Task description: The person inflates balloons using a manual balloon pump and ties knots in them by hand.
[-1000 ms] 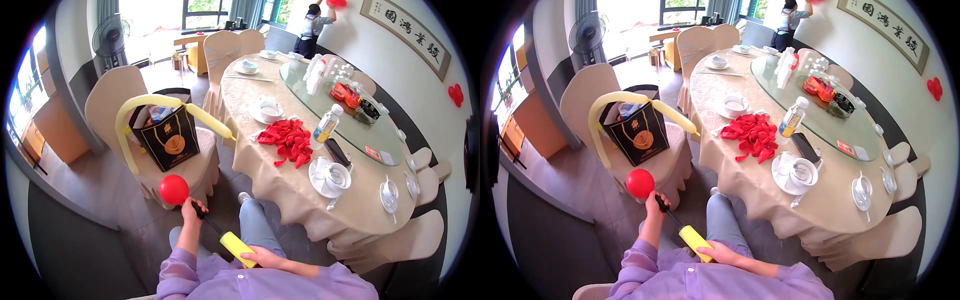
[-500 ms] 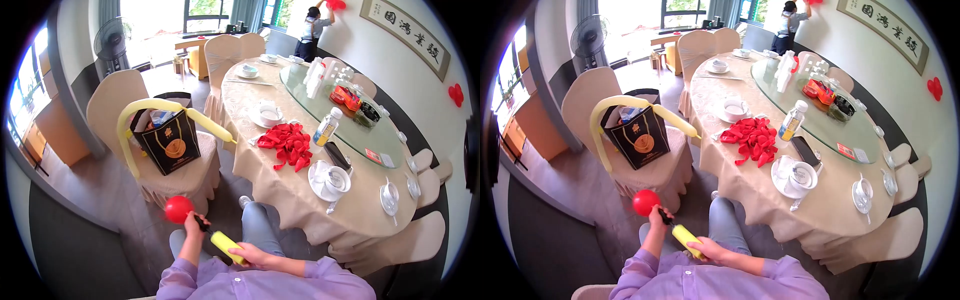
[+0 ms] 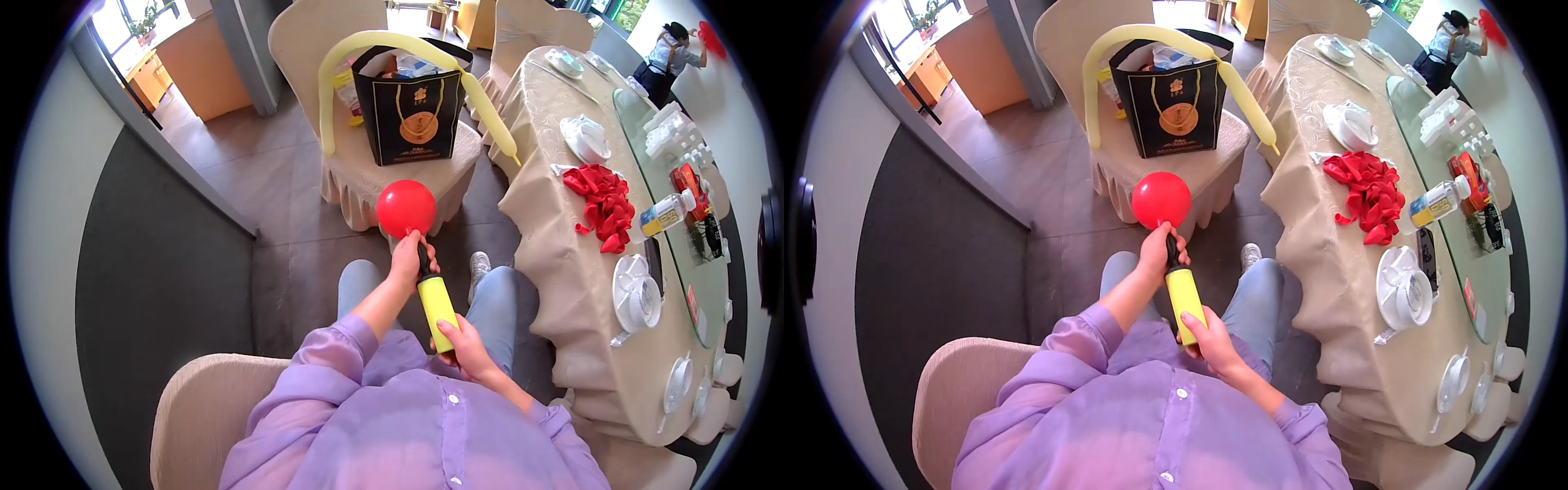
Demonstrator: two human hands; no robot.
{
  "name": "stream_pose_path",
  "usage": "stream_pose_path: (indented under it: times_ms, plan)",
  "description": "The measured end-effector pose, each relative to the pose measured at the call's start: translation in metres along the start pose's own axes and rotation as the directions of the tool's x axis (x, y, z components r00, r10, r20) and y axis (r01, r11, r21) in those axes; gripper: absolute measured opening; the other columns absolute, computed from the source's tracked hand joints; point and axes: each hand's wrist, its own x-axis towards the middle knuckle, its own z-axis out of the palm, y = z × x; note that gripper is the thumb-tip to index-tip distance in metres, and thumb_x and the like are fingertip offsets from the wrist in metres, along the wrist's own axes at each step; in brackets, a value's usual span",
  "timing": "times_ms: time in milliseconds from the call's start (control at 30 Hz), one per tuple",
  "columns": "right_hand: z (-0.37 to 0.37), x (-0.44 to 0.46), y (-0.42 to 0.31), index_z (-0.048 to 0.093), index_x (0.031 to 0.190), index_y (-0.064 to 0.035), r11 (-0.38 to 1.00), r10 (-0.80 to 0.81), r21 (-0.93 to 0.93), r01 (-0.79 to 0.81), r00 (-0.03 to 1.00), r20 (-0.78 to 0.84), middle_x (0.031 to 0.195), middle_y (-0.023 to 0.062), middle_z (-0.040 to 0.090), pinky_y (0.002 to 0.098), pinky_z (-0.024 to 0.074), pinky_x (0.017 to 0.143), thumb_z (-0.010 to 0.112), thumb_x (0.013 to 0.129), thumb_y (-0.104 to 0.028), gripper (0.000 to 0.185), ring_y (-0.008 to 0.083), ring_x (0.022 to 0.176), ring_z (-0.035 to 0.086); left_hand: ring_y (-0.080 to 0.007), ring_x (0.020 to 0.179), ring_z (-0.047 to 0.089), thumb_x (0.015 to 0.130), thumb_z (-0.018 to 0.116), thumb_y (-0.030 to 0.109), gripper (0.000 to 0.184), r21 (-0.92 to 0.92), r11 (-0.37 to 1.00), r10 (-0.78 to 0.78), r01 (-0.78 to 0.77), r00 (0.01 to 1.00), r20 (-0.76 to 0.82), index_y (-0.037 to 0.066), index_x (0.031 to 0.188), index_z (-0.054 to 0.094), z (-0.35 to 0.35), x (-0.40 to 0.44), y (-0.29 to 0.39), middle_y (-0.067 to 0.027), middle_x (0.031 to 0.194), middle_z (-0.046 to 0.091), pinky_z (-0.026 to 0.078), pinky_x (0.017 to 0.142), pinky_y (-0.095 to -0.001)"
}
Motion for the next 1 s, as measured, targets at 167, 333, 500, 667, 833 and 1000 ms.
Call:
stream_pose_path:
  times_ms: [167,333,500,667,833,1000]
  plan:
    - [-0.015,-0.039,0.007,0.044,0.095,-0.003,0.999,0.035,0.03,-0.039,0.992,0.124,0.069,0.0064,0.053,0.0206,0.032,0.039,0.05,0.084,-0.028,0.028,0.0083,0.043,0.041,-0.0207,0.04,0.043,0.084,0.038,0.025,0.017,0.088,0.992,0.093,-0.093,0.996,-0.003,0.009,0.078,0.038,-0.007,0.008,0.032,-0.0075,0.054,0.043,0.041,0.046,-0.0375]
    - [-0.012,-0.026,0.003,0.042,0.097,-0.0042,0.998,-0.002,0.07,0.0,0.999,0.038,0.072,0.0074,0.053,0.0208,0.0332,0.039,0.048,0.085,-0.029,0.028,0.0098,0.046,0.043,-0.02,0.039,0.041,0.085,0.039,0.027,0.019,-0.086,0.996,0.004,-0.004,1.0,-0.006,0.011,0.076,0.04,0.004,0.006,0.0,-0.0078,0.054,0.043,0.04,0.044,-0.0368]
    - [-0.022,-0.009,-0.004,0.04,0.099,-0.0071,1.0,-0.023,0.008,0.022,0.992,0.124,0.074,0.0078,0.054,0.0216,0.0333,0.036,0.046,0.087,-0.029,0.026,0.0108,0.046,0.046,-0.0204,0.038,0.042,0.087,0.037,0.026,0.018,0.053,0.998,0.025,-0.033,0.988,0.154,0.01,0.077,0.039,0.032,-0.007,0.01,-0.0078,0.054,0.044,0.04,0.042,-0.0358]
    - [-0.05,0.017,-0.024,0.049,0.106,-0.0057,0.941,-0.33,-0.081,0.327,0.944,-0.021,0.08,0.0003,0.056,0.0204,0.0434,0.057,0.052,0.085,-0.033,0.035,0.0072,0.071,0.054,-0.0196,0.034,0.042,0.088,0.038,0.023,0.019,0.338,0.941,-0.082,-0.012,0.961,0.262,0.008,0.077,0.038,0.033,-0.024,0.005,-0.0081,0.053,0.044,0.04,0.037,-0.0323]
    - [-0.047,0.065,-0.066,0.059,0.092,-0.0043,0.976,-0.214,-0.045,0.211,0.975,-0.06,0.079,0.0029,0.058,0.0231,0.0444,0.064,0.052,0.085,-0.027,0.025,0.009,0.075,0.055,-0.0176,0.034,0.045,0.089,0.035,0.023,0.023,0.408,0.912,-0.099,-0.033,0.95,0.297,0.006,0.076,0.041,0.037,-0.045,-0.003,-0.0063,0.051,0.045,0.04,0.036,-0.0289]
    - [-0.03,0.095,-0.049,0.059,0.088,-0.0014,0.968,-0.198,0.165,0.187,0.979,0.052,0.078,0.0077,0.059,0.0273,0.0463,0.064,0.055,0.083,-0.021,0.02,0.0133,0.073,0.057,-0.0184,0.037,0.045,0.089,0.037,0.026,0.023,0.412,0.906,-0.218,0.093,0.939,0.267,0.006,0.079,0.043,0.029,-0.056,-0.011,-0.0078,0.057,0.047,0.043,0.041,-0.0319]
